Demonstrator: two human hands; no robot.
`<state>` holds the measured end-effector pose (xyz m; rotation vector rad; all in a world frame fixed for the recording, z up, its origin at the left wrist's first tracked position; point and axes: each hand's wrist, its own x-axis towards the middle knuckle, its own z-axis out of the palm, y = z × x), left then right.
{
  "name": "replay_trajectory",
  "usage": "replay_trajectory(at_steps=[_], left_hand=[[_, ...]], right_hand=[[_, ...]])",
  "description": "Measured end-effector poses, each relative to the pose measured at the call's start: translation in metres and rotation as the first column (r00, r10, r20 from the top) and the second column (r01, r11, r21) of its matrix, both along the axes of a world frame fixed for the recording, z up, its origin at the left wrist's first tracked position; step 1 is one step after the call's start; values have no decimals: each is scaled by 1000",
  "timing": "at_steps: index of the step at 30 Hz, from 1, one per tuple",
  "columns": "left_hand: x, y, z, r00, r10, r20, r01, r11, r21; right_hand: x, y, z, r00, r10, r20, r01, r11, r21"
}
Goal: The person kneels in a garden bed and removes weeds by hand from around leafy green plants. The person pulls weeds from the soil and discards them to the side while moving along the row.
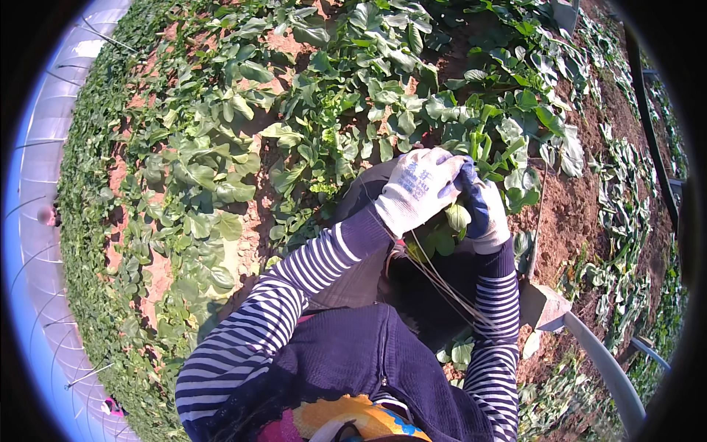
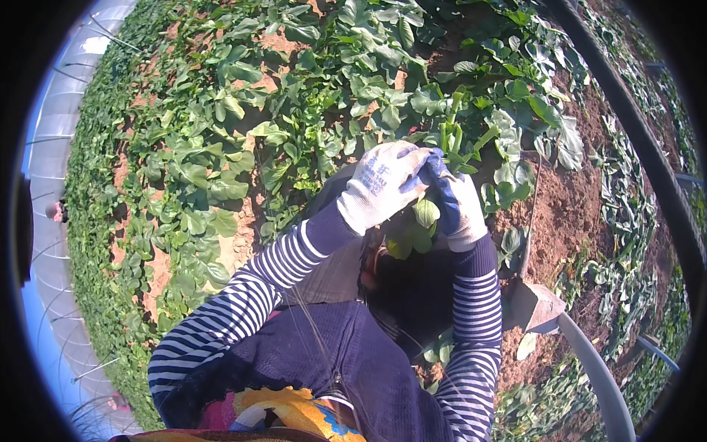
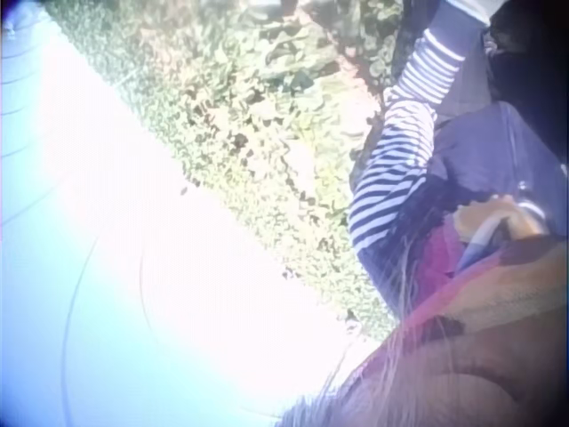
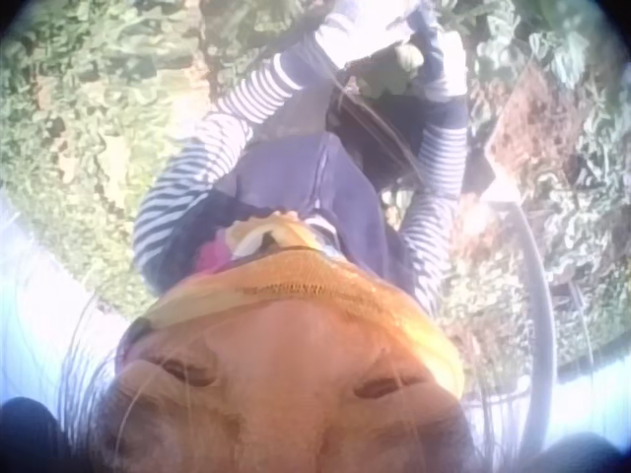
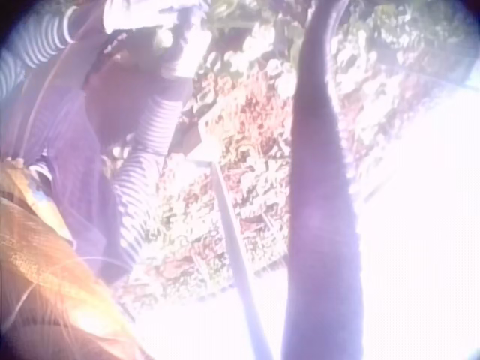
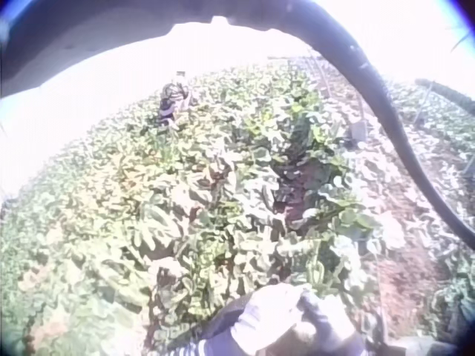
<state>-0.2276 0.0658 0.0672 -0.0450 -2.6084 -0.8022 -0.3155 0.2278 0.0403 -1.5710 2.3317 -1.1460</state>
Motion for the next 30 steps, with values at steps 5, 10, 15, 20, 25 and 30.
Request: replay_trajectory(at_steps=[5,10,15,20,25,30], left_hand=[[0,2,-17,995,-89,35,83,985,153],[-2,2,-21,995,-83,-55,94,966,240],[3,-6,-7,994,-107,-18,104,881,462],[0,-65,-18,983,151,101,-159,441,883],[19,-205,-113,849,431,304,-512,534,673],[15,-295,-183,778,381,500,-578,745,333]], right_hand=[[-19,7,-9,990,103,101,-80,974,-210],[-136,165,11,679,-171,714,597,695,-401],[-171,281,67,324,99,941,900,-340,-274],[-88,148,32,268,209,940,895,307,-324],[-6,15,20,195,294,936,577,737,-352],[4,-8,26,119,-17,993,540,840,-51]])
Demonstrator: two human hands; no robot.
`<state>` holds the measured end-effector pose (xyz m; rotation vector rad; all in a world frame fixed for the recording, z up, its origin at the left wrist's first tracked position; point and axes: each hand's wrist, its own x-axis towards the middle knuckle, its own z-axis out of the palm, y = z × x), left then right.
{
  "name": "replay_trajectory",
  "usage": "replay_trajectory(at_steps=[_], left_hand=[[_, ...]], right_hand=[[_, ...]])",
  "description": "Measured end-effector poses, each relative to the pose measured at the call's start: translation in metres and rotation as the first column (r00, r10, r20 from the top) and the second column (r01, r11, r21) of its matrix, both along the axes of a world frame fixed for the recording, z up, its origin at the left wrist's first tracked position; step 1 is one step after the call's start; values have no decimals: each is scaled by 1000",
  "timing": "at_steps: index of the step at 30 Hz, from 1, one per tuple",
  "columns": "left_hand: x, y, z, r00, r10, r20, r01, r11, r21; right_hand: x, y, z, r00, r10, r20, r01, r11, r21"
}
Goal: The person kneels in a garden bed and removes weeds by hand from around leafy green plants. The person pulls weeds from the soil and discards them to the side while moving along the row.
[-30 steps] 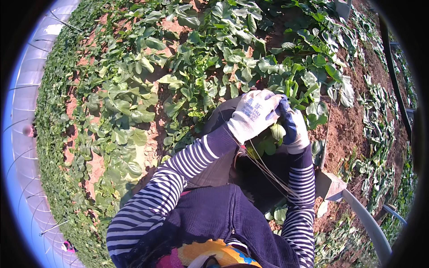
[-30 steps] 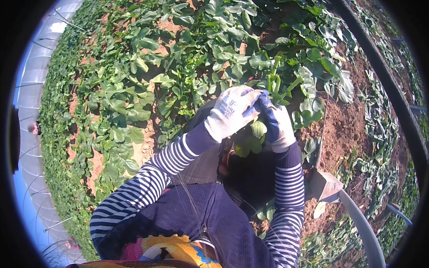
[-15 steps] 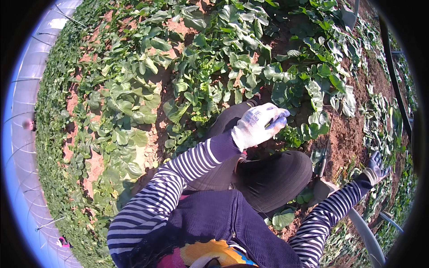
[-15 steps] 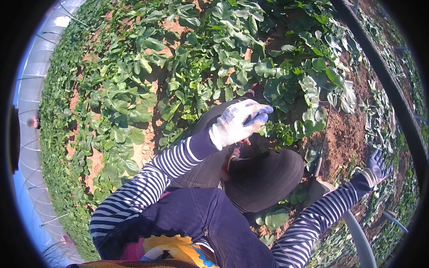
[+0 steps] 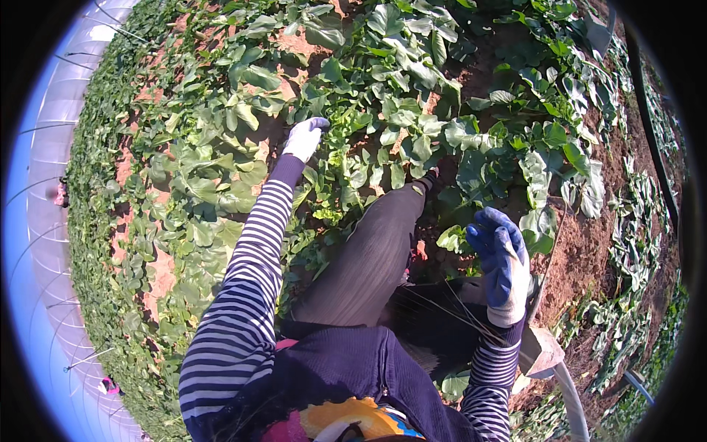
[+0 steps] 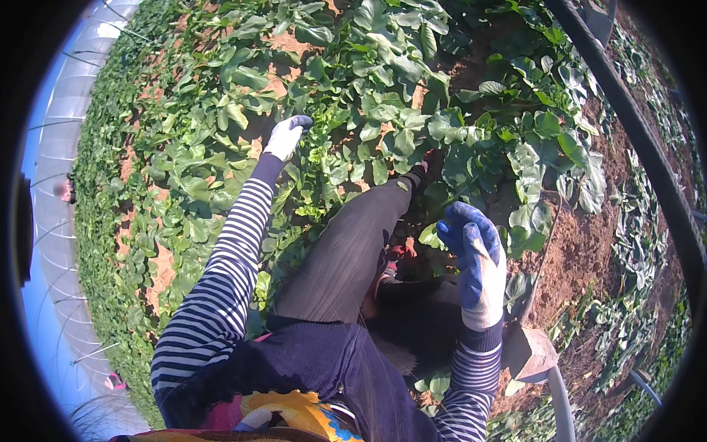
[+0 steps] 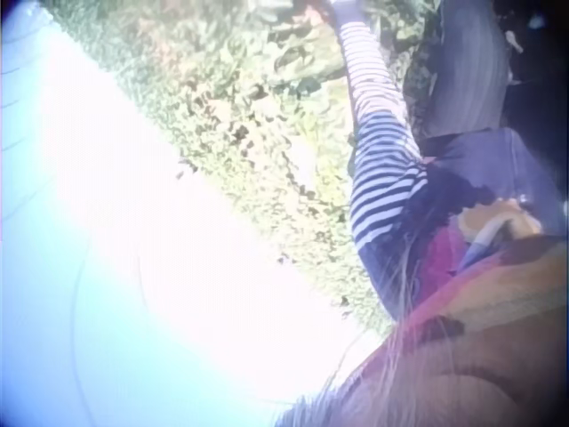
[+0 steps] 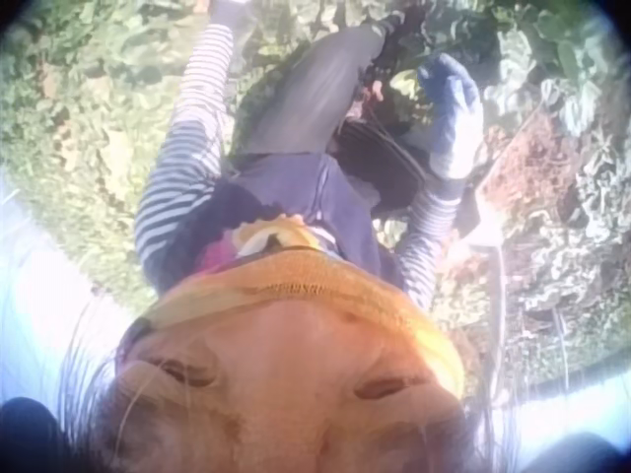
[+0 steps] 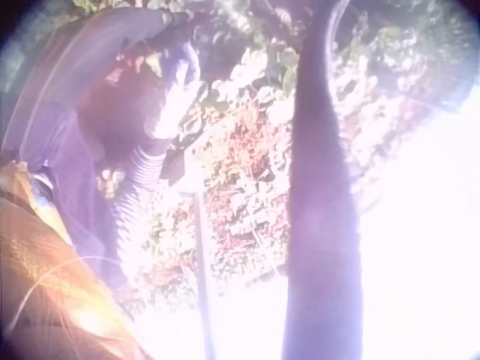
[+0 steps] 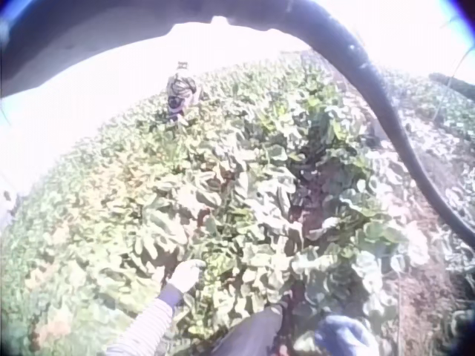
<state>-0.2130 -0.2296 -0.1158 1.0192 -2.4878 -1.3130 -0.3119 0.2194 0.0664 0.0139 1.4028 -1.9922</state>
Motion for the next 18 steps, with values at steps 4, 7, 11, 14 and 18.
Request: replay_trajectory(at_steps=[4,7,11,14,18], left_hand=[[-37,-45,-20,800,-246,548,377,916,-139],[-56,-46,-17,575,-244,781,536,833,-134],[-61,-55,-56,427,-311,849,811,548,-207],[-55,-45,-64,624,-205,755,579,770,-270],[-49,-65,-94,558,28,830,381,879,-286]], right_hand=[[-5,3,0,999,-44,23,44,999,29],[-4,6,2,998,-61,28,61,998,6],[-6,5,3,996,-77,49,77,997,-4],[-7,3,2,998,-57,37,58,998,-21],[-4,0,6,996,-77,41,78,997,-27]])
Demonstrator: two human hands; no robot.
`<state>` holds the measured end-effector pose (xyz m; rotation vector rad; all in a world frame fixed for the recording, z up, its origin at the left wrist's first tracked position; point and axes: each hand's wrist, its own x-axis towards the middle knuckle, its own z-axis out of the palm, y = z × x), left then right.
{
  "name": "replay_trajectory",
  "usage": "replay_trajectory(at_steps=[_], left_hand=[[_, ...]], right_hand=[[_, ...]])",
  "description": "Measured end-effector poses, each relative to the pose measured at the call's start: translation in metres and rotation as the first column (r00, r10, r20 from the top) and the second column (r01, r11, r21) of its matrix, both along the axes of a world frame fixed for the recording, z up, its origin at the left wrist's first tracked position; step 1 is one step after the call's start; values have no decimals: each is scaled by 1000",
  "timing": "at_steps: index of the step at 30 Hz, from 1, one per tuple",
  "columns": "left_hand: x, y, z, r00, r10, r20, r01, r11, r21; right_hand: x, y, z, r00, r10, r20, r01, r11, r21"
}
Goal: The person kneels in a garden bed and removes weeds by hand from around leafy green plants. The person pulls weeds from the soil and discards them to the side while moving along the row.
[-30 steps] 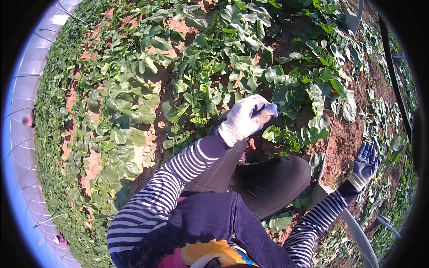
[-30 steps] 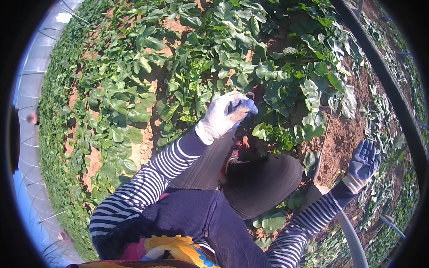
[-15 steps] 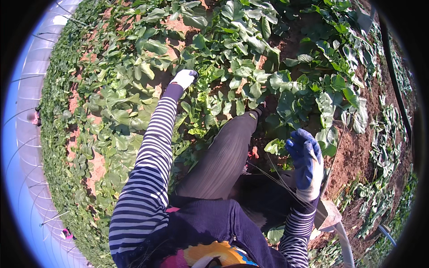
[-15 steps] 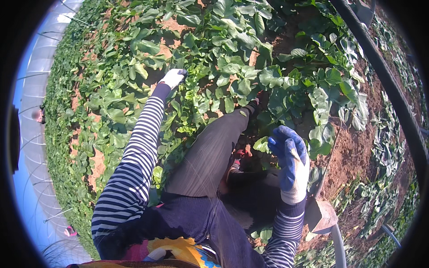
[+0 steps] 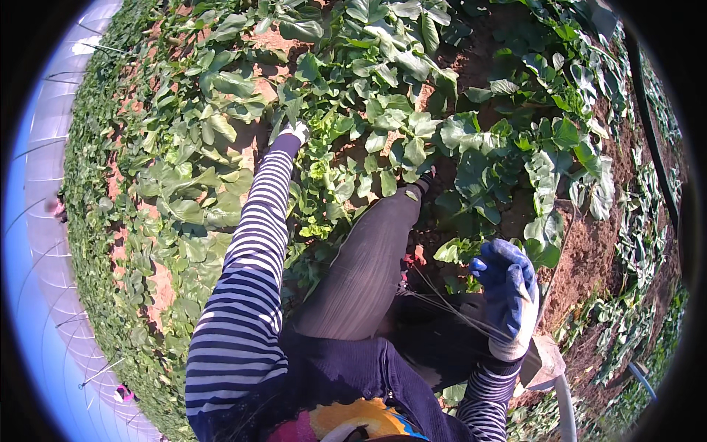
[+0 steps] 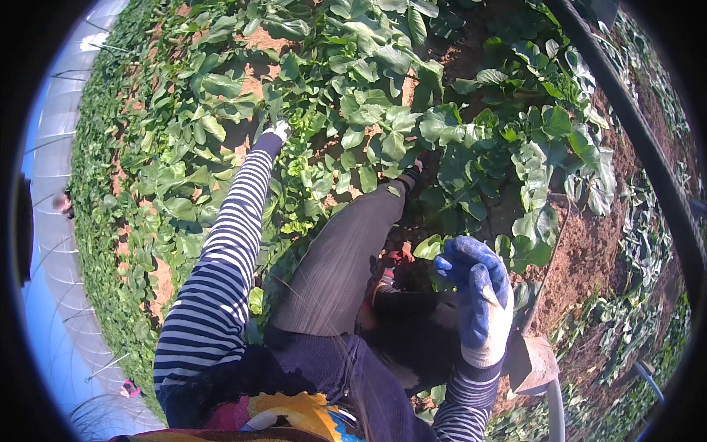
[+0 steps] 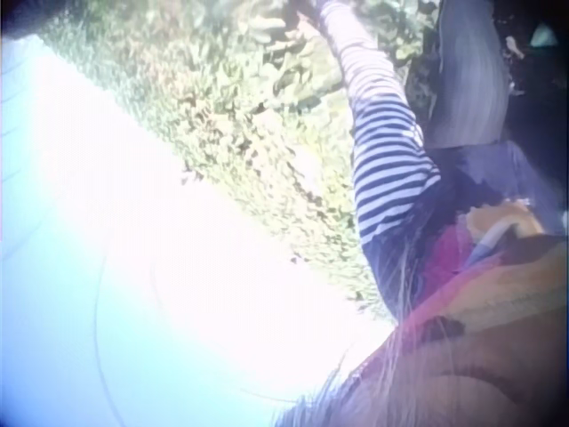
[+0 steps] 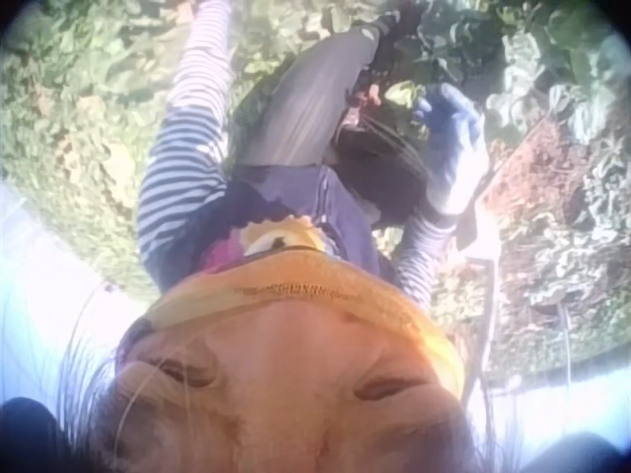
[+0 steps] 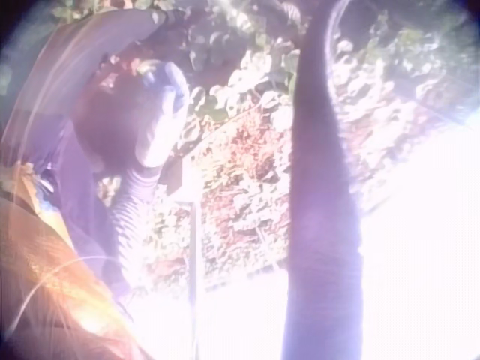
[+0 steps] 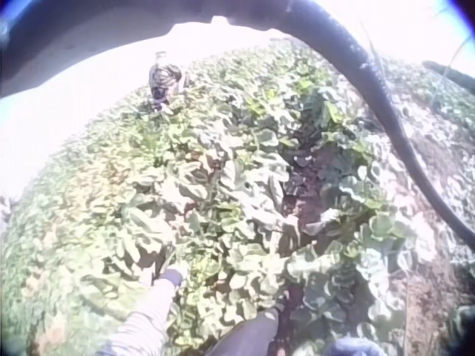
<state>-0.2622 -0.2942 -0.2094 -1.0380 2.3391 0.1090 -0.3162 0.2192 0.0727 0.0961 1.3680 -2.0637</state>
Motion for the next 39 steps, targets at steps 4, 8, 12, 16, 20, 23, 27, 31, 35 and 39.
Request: replay_trajectory(at_steps=[4,8,12,16,20,23,27,31,35,39], left_hand=[[-8,8,-16,996,-50,78,51,999,-14],[0,10,-24,989,-69,133,75,996,-47],[-7,12,-31,979,-119,166,131,989,-66],[-4,13,-31,965,-166,202,190,976,-106],[-4,10,-28,946,-223,236,264,952,-158],[-7,11,-28,915,-290,280,351,915,-201],[-5,14,-28,849,-371,376,479,842,-250],[4,13,-26,705,-469,532,662,705,-255],[13,6,-11,943,-297,153,327,913,-244],[30,17,26,681,388,-621,-305,921,241]], right_hand=[[-3,7,-2,1000,26,17,-26,999,36],[-4,4,-3,999,43,27,-44,998,51],[-5,-1,2,999,29,23,-31,997,68],[-4,2,0,998,18,54,-22,998,60],[-4,0,-2,998,49,29,-51,997,62],[-3,-2,-3,1000,28,3,-29,998,48],[-3,-4,1,999,10,43,-12,998,57],[-1,-3,1,1000,3,28,-5,998,55],[-1,-5,0,1000,4,24,-6,997,81],[0,-1,-2,1000,7,-15,-5,996,93]])
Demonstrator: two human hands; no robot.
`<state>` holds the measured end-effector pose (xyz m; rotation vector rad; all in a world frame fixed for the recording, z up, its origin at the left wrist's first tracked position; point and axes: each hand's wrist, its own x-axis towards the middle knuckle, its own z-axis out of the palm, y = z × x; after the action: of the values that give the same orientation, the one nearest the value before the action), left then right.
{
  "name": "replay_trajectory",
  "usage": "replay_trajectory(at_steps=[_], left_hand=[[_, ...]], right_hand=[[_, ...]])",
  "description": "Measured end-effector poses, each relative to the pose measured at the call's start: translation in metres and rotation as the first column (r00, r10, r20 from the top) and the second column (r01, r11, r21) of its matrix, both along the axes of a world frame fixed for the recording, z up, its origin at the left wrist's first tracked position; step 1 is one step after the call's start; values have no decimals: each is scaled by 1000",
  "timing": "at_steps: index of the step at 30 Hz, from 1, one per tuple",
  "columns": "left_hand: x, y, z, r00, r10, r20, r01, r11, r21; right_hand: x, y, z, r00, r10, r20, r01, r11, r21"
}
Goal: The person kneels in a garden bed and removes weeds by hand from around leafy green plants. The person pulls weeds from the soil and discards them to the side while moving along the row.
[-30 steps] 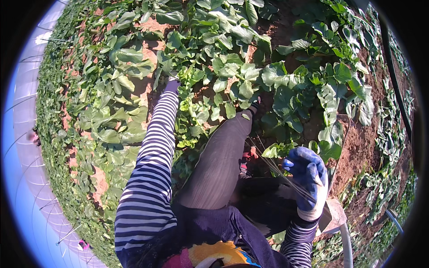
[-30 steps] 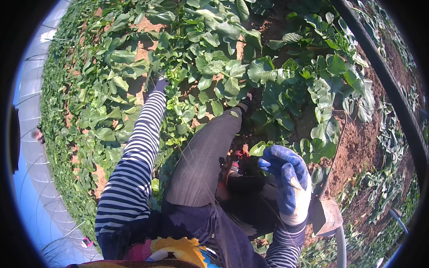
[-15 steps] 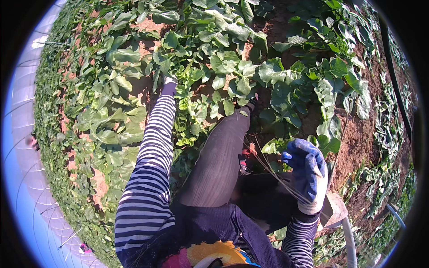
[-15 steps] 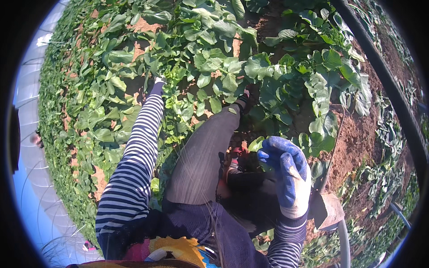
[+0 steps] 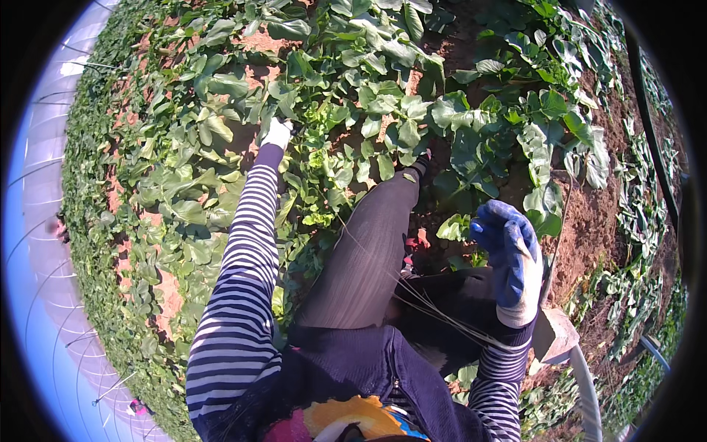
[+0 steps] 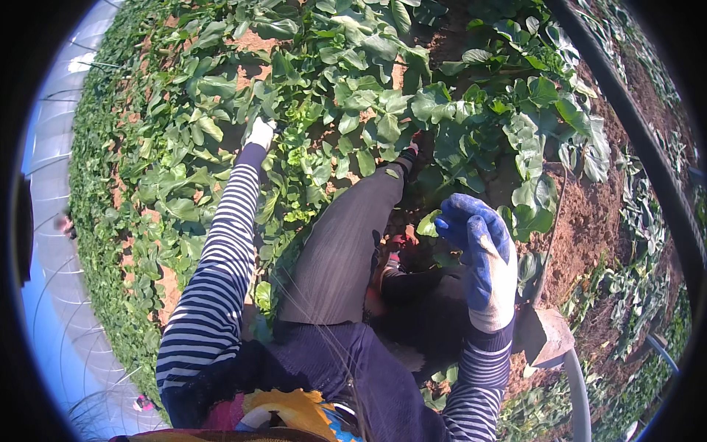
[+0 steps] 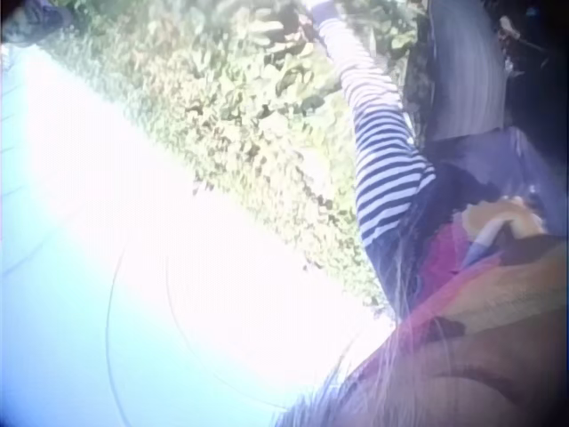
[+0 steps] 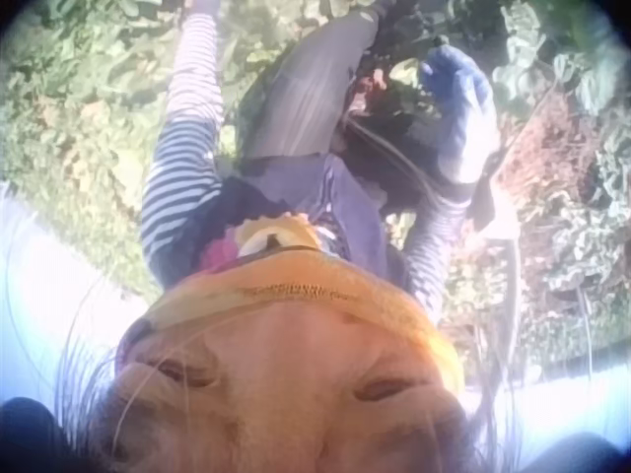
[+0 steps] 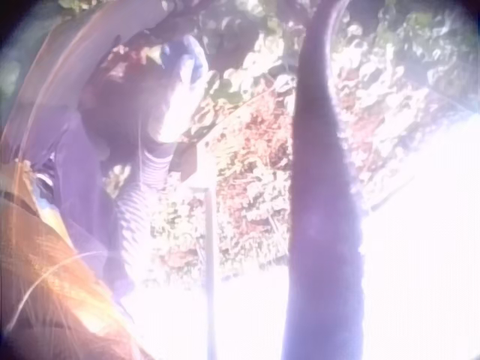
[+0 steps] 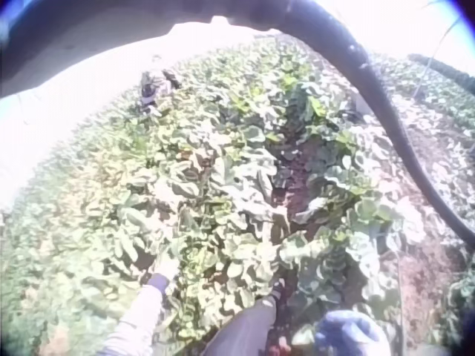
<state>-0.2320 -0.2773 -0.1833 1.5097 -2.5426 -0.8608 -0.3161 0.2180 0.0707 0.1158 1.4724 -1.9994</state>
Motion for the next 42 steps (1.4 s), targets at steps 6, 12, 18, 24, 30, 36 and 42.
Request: replay_trajectory(at_steps=[6,12,18,24,30,36,42], left_hand=[[90,-21,53,858,-206,472,406,834,-374],[166,14,107,926,171,-335,-163,985,52],[73,197,217,865,-375,-332,396,918,-6],[10,347,253,387,-914,-126,860,406,-308],[-5,318,272,522,-746,-412,852,469,232],[-37,203,151,799,-583,150,598,795,-97],[-89,154,68,695,-433,574,530,848,-1]], right_hand=[[3,0,3,998,12,-58,-11,1000,19],[9,-1,-3,986,115,-117,-113,993,31],[24,-15,-9,921,382,-72,-383,924,5],[29,-15,-21,962,248,-117,-273,888,-370],[-12,38,-46,986,-157,-47,94,779,-620],[-12,32,-33,992,-48,116,116,696,-709],[-7,28,-23,990,4,139,93,722,-686]])
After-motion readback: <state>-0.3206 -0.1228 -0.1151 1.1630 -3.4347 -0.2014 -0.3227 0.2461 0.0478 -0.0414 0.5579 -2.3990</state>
